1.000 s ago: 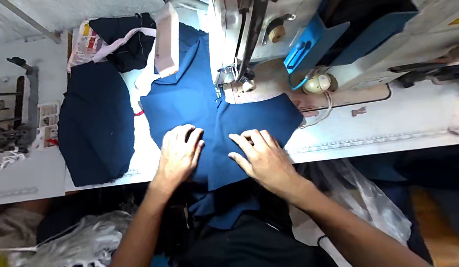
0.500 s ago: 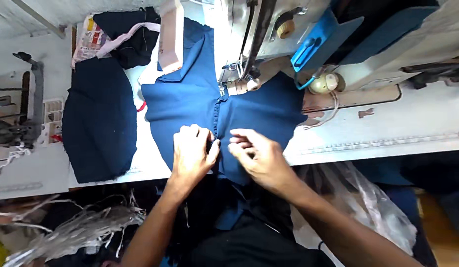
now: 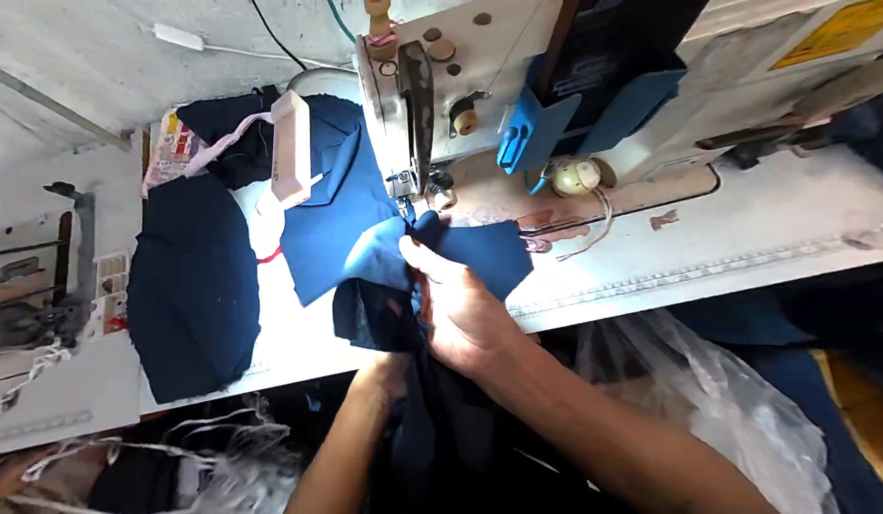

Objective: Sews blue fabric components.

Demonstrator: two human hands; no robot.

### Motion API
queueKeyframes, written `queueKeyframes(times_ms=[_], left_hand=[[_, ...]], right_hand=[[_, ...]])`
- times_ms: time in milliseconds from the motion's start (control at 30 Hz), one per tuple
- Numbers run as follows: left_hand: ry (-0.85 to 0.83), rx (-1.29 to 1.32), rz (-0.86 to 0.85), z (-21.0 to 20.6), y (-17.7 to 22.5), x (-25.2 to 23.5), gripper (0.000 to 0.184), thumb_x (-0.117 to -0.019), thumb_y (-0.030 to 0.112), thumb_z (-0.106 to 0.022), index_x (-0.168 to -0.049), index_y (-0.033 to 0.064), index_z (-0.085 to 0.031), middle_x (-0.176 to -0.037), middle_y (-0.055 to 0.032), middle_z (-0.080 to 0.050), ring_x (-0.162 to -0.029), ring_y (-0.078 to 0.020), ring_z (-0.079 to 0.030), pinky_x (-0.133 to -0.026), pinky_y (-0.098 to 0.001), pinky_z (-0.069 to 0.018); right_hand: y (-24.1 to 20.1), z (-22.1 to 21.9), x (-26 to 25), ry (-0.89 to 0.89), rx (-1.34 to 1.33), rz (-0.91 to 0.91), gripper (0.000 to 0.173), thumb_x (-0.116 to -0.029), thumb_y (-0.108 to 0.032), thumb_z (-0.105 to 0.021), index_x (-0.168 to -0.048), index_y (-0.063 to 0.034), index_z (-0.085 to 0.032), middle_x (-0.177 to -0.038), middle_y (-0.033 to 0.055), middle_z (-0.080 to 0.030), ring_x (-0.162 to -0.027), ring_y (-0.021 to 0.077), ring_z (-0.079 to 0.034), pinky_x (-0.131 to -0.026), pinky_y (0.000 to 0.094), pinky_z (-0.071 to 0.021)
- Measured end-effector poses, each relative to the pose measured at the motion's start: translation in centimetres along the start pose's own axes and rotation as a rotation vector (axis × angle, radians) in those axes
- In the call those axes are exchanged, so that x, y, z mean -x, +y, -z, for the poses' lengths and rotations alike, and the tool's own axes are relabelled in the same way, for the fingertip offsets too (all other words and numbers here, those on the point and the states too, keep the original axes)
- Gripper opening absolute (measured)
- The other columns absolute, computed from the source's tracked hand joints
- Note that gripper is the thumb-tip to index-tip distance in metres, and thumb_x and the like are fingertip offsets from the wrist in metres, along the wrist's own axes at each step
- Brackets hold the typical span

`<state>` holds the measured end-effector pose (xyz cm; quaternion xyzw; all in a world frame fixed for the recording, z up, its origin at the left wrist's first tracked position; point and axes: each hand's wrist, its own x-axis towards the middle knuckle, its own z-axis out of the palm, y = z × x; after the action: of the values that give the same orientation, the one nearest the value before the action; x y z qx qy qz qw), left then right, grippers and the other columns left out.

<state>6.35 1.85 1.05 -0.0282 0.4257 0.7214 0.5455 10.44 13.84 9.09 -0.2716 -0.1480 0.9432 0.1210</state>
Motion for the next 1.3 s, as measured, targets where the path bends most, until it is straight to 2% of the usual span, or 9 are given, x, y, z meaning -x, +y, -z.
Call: queueKeyframes(times_ms=[100, 267, 367, 467, 600, 733, 867, 967, 1300], left_hand=[[0.071, 0.114, -0.217, -2.3, 2.6, -0.7, 0.038, -0.1007, -0.003, -0.034, -0.083, 0.0115, -0.064, -0.072, 0.0043, -0.066, -0.069, -0.0004, -0.065, -0.068, -0.0173, -0.0561], [0.305, -0.325, -0.713, 1.8, 9.1, -3.0, 0.041, -0.1025, 0.011, -0.059, -0.143, 0.0109, -0.049, -0.129, -0.0061, -0.065, -0.115, -0.0186, -0.066, -0.097, -0.0415, -0.0582], [0.434, -0.634, -0.676, 3.2, 10.6, -2.9, 0.056, -0.0947, 0.019, -0.074, -0.142, 0.0107, -0.045, -0.121, -0.0056, -0.066, -0.103, -0.0157, -0.069, -0.086, -0.0372, -0.0612], [0.388, -0.752, -0.697, 4.2, 10.3, -2.6, 0.064, -0.0901, 0.009, -0.077, -0.142, 0.0117, -0.04, -0.115, -0.0047, -0.07, -0.101, -0.0144, -0.072, -0.083, -0.0341, -0.0629], [0.305, -0.803, -0.708, 5.3, 10.2, -2.3, 0.082, -0.0894, 0.002, -0.073, -0.155, 0.015, -0.025, -0.127, -0.0057, -0.067, -0.108, -0.0132, -0.07, -0.088, -0.0329, -0.0614], [0.442, -1.015, -0.808, 4.9, 10.7, -1.6, 0.07, -0.0934, 0.015, -0.076, -0.151, 0.0163, -0.036, -0.11, -0.0022, -0.073, -0.086, -0.0071, -0.072, -0.073, -0.0262, -0.0616], [0.359, -1.162, -1.028, 5.6, 11.7, -2.2, 0.091, -0.0874, 0.011, -0.077, -0.157, 0.0023, -0.02, -0.141, -0.012, -0.056, -0.123, -0.014, -0.062, -0.103, -0.0315, -0.0554], [0.6, -1.28, -0.803, 7.1, 12.5, -4.7, 0.093, -0.0814, 0.036, -0.083, -0.152, 0.0009, -0.034, -0.139, -0.0185, -0.059, -0.125, -0.0173, -0.061, -0.106, -0.0366, -0.051], [0.724, -1.352, -0.883, 7.9, 14.6, -4.2, 0.064, -0.0908, 0.032, -0.076, -0.14, 0.0043, -0.047, -0.129, -0.0159, -0.064, -0.111, -0.0177, -0.066, -0.094, -0.0366, -0.0561]], right_hand=[[-0.7, -0.1, 0.8, -0.024, -0.021, -0.006, 0.028, -0.1086, -0.023, -0.05, -0.133, -0.0104, -0.053, -0.108, 0.0105, -0.068, -0.097, 0.0197, -0.071, -0.087, 0.0366, -0.0615], [-2.8, 4.5, 1.3, -0.076, 0.651, -0.038, 0.028, -0.1087, -0.019, -0.05, -0.133, -0.0066, -0.057, -0.101, 0.013, -0.071, -0.081, 0.0199, -0.073, -0.068, 0.0332, -0.0636], [-2.9, 7.6, 0.9, -0.116, 1.203, -0.045, 0.033, -0.1071, -0.022, -0.055, -0.135, -0.004, -0.058, -0.103, 0.0089, -0.072, -0.08, 0.0141, -0.075, -0.068, 0.0307, -0.0663], [-2.4, 8.2, 0.1, 0.009, 1.748, 0.252, 0.045, -0.1009, -0.052, -0.056, -0.108, -0.0102, -0.072, -0.086, 0.0054, -0.068, -0.077, 0.017, -0.065, -0.071, 0.0421, -0.054], [-2.6, 7.8, -2.3, 0.136, 1.673, 0.488, 0.049, -0.1043, -0.045, -0.056, -0.131, -0.0047, -0.064, -0.093, 0.0116, -0.072, -0.079, 0.0239, -0.07, -0.073, 0.0486, -0.0582], [-2.9, 7.5, -3.5, 0.129, 1.584, 0.502, 0.029, -0.1031, -0.027, -0.063, -0.122, -0.0044, -0.064, -0.085, 0.0117, -0.069, -0.069, 0.0228, -0.066, -0.062, 0.0432, -0.0564], [-2.5, 7.8, -3.5, 0.117, 1.589, 0.512, 0.03, -0.1022, -0.026, -0.065, -0.126, -0.0065, -0.062, -0.086, 0.0097, -0.067, -0.069, 0.021, -0.064, -0.062, 0.042, -0.0552], [-2.3, 7.7, -3.7, 0.114, 1.673, 0.58, 0.038, -0.1034, -0.03, -0.062, -0.131, -0.005, -0.055, -0.087, 0.0121, -0.066, -0.071, 0.0251, -0.065, -0.063, 0.047, -0.0553], [-1.7, 7.7, -4.1, 0.136, 1.923, 0.673, 0.03, -0.1033, -0.014, -0.054, -0.131, -0.0094, -0.066, -0.093, 0.0122, -0.073, -0.076, 0.0282, -0.07, -0.069, 0.0497, -0.0567]])
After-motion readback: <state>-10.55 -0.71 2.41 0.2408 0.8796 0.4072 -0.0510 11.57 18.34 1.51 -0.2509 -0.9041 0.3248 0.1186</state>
